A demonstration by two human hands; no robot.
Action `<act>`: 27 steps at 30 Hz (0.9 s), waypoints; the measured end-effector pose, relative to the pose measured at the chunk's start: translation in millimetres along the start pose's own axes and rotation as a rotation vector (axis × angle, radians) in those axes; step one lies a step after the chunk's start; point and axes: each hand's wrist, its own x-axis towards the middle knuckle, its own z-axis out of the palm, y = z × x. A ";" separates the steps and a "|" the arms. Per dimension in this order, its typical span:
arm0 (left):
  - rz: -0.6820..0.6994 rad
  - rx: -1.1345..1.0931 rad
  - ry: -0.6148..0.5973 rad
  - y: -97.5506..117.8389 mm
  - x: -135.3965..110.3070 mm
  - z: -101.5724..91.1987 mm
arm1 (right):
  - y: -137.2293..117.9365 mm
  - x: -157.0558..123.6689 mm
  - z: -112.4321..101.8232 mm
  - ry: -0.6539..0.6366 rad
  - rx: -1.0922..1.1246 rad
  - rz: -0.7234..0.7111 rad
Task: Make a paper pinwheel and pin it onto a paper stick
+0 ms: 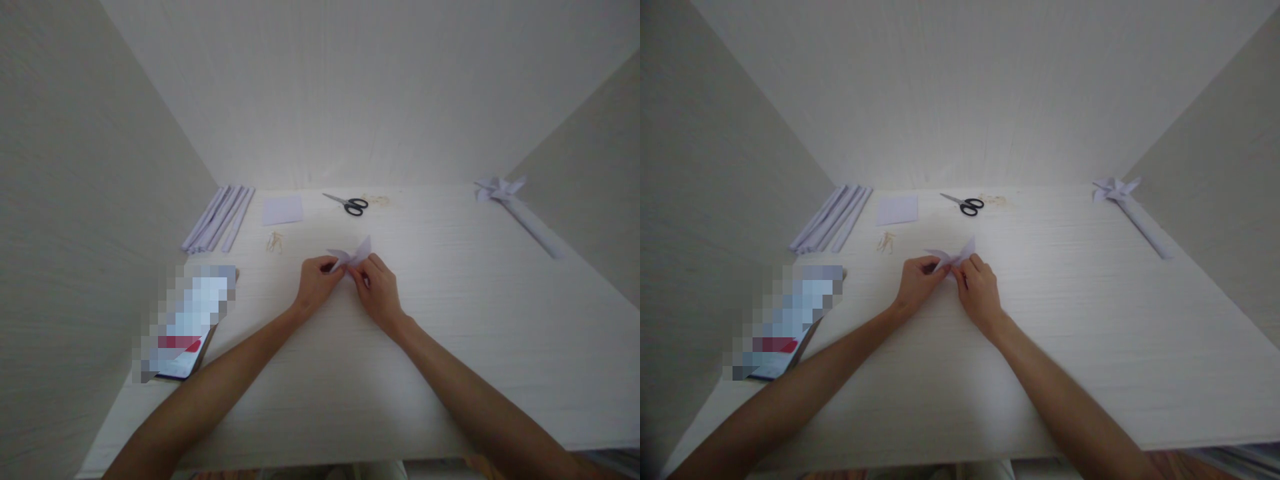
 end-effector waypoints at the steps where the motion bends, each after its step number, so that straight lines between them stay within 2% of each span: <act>1: 0.002 -0.005 -0.002 -0.3 -0.1 0.0 | -0.1 0.0 0.0 -0.002 -0.003 -0.002; 15: 0.054 0.016 0.012 -0.1 -2.3 0.6 | -1.0 -0.3 -0.4 0.009 -0.016 0.007; 27: 0.050 0.024 -0.011 0.0 -2.0 1.0 | -1.3 0.7 -1.2 0.016 -0.056 -0.046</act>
